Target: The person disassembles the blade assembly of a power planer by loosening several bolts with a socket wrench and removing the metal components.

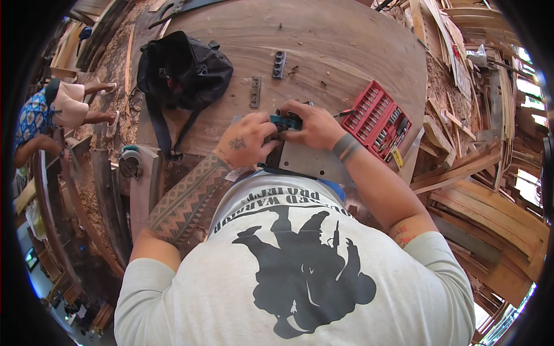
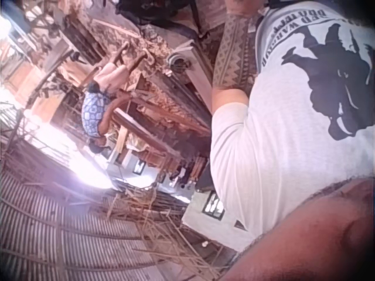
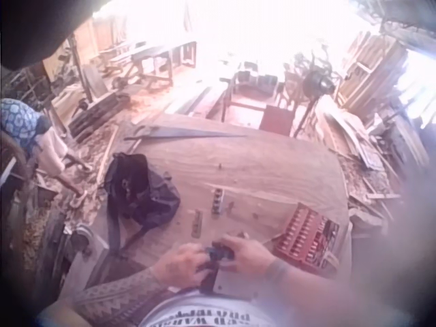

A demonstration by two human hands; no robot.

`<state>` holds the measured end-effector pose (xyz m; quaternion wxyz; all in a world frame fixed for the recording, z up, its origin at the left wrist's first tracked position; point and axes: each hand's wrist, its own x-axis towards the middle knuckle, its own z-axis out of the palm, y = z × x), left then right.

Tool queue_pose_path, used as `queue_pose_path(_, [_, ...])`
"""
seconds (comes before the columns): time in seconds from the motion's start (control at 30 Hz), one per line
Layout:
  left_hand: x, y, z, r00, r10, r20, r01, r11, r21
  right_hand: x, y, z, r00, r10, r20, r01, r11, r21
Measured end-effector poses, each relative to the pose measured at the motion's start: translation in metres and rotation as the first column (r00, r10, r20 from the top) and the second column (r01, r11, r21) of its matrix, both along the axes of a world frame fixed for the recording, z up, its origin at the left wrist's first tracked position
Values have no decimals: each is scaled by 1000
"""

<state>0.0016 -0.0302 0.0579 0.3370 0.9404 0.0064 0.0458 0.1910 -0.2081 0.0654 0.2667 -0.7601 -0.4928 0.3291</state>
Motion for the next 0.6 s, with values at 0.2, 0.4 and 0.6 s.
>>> queue_pose_path(0.2, [3, 0, -8, 999, -14, 32, 16, 999, -51, 1, 0, -4, 1000, 14, 18, -14, 1000, 5])
queue_pose_path(0.4, [2, -4, -10, 999, -9, 40, 10, 1000, -26, 3, -1, -4, 1000, 21, 23, -21, 1000, 23])
queue_pose_path(0.6, [-4, -1, 10, 1000, 9, -5, -8, 998, 64, 5, -4, -7, 999, 41, 30, -42, 998, 39])
